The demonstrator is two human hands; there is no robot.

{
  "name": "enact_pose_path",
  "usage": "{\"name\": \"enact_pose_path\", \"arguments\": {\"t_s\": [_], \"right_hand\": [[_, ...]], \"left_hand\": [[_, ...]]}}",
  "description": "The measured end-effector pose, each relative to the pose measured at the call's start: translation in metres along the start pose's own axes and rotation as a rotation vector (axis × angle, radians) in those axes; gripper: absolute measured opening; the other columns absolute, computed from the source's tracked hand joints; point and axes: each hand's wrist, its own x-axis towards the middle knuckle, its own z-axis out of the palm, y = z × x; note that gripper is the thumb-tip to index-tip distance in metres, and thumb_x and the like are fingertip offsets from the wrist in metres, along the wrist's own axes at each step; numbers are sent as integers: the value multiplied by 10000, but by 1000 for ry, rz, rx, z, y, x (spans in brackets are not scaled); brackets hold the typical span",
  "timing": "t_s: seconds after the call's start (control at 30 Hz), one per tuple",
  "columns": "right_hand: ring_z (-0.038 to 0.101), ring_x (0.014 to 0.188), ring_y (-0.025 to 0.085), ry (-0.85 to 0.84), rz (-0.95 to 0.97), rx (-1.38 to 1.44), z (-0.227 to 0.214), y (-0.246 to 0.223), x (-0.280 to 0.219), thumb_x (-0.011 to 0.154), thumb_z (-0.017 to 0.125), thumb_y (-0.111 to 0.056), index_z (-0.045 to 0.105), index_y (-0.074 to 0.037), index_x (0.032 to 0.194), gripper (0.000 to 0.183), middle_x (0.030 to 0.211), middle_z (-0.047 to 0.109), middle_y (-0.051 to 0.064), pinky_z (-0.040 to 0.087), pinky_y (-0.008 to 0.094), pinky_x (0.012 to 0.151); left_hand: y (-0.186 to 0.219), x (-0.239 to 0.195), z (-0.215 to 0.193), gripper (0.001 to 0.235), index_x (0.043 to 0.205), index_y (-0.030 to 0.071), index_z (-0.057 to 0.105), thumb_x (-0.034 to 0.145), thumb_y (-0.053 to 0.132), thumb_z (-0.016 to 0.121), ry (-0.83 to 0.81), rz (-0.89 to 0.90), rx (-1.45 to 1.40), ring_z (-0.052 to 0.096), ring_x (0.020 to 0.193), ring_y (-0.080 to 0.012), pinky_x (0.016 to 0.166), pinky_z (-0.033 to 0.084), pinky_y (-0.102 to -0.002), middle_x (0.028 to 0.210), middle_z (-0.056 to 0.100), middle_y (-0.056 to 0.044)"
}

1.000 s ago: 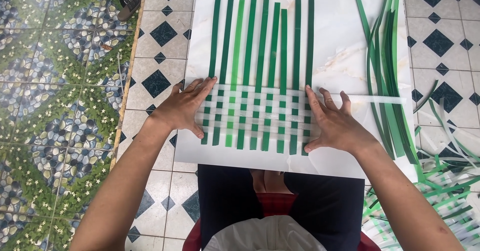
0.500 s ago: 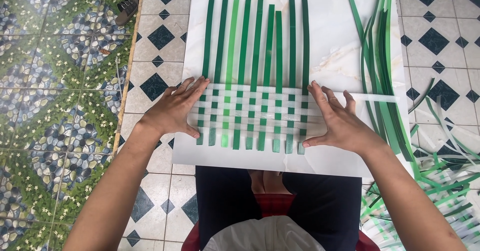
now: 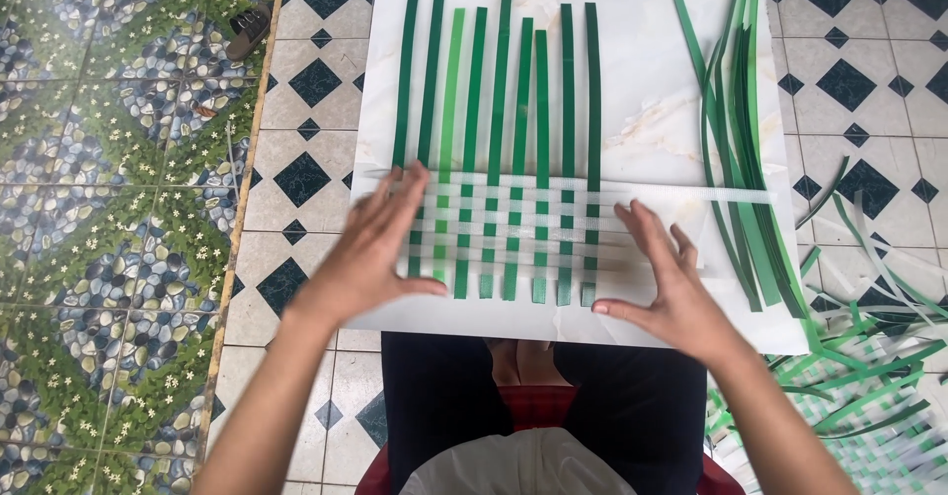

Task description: Weaving green and white plastic strips together on a white board to create a woven mat or pattern.

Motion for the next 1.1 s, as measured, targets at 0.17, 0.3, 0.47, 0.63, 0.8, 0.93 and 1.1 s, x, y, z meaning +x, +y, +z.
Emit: {"name": "enact_pose_path", "arguments": {"t_s": [0.17,0.3,0.47,0.63,0.8,0.93,1.1], "right_hand": [[549,1221,279,277,-77,43,13,22,-57,804,709,-286,495,-100,1311,581,1275,630,70,278,566,1145],[679,971,241,702,78,33,-7,50,-83,1053,542,-129,668,3,1002,189,962,692,106,538,370,951],[572,1026,295,736,312,-227,-43,97,-77,967,675,-230,489,44,1278,454,1192,613,136,450,438,884],[526,1129,333,538,571,-315,-48,114,-32,766,764,-492,457,11,1328,815,1174,540,156,452,511,862],[496,1201,338,273,917,-200,-59,120,-6,708,761,-494,525,-10,1247,762,1224,574,151,430,500,953],[549,1117,294,227,941,-156,-61,124,-6,780,684,-435,588,-34,1219,603,1115,641,110,462,429,883],[586,870,387,185,975,-284,-58,108,-13,849,568,-374,552,24,936,408,901,622,193,464,490,705]], "left_hand": [[59,-36,93,922,1482,48,308,800,523,706,143,349,-253,283,1403,-409,1119,238,-609,1537,324,-203],[95,-63,147,629,1401,58,458,952,497,492,-113,378,-573,452,1326,-300,1088,329,-464,1447,466,-140],[92,-62,192,616,1371,66,487,927,491,514,-455,228,-515,383,1343,-285,1080,281,-455,1461,438,-112],[90,-43,180,642,1452,199,363,897,444,573,-661,-60,-572,422,1312,-292,1005,427,-356,1467,455,-46],[88,-44,182,624,1435,209,391,893,459,573,-615,-73,-578,433,1291,-293,981,436,-381,1450,473,-46],[84,-45,189,608,1439,209,379,905,428,568,-621,-75,-581,422,1298,-304,981,439,-381,1453,463,-55],[85,-44,189,611,1426,178,405,904,459,550,-598,-54,-594,471,1267,-294,951,465,-356,1430,493,-65]]}}
